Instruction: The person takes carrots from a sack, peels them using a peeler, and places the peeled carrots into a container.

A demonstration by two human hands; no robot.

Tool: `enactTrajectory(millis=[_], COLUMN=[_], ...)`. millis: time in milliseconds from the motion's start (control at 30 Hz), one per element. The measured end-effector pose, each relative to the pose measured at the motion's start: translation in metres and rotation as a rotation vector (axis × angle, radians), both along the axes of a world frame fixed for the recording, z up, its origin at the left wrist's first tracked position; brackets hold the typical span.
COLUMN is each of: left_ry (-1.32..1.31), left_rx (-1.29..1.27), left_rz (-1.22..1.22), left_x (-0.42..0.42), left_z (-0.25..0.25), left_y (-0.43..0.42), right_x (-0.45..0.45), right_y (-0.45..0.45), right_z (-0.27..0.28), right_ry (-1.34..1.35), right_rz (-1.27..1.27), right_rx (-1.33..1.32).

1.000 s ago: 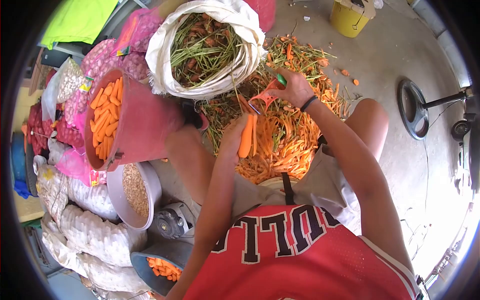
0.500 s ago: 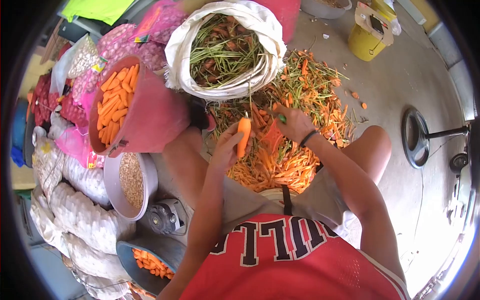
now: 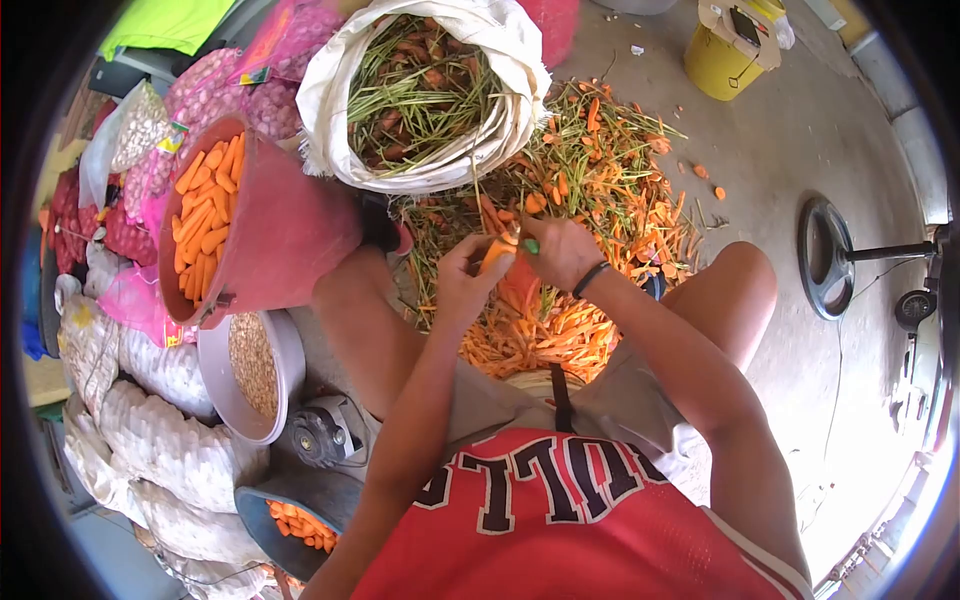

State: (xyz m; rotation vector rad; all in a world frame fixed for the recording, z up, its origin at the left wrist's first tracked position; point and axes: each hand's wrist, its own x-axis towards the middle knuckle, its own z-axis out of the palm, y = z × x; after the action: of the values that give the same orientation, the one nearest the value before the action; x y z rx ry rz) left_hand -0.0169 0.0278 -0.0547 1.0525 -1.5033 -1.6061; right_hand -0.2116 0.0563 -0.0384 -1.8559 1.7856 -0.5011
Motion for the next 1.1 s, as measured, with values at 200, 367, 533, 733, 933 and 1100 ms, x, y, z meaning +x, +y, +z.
enactTrajectory(millis=[200,367,533,733,933,1100], left_ry=[-0.028,0.632,0.830,-0.274,-1.315,-1.443], left_rx=[0.023,0.005,-0.036,-0.172,-0.587,-0.655], left_rz=[0.048,0.474,0.646,0.090,-0.696,-0.847], left_x=[0.021,0.106,0.134,0.066,0.065,0.052], left_z=[0.016,0.059,0.117,0.074,-0.017,-0.045], left_y=[-0.042,-0.179,-0.232,-0.265,-0.325,-0.321], right_x=[-0.040,-0.026,-0.023,-0.012,-0.013,-0.016], right_y=[-0.008,-0.008,-0.028,-0.047,-0.056,-0.059], right_z=[-0.077,-0.064,-0.053,-0.034,-0.050,-0.047], right_ry=[0.248,0.271,0.231,0.183,0.135,0.122], right_rz=[0.110,0.283,0.288,0.340,0.312,0.319], right_rx=[0.469,0.672,0.648,0.622,0.602,0.628])
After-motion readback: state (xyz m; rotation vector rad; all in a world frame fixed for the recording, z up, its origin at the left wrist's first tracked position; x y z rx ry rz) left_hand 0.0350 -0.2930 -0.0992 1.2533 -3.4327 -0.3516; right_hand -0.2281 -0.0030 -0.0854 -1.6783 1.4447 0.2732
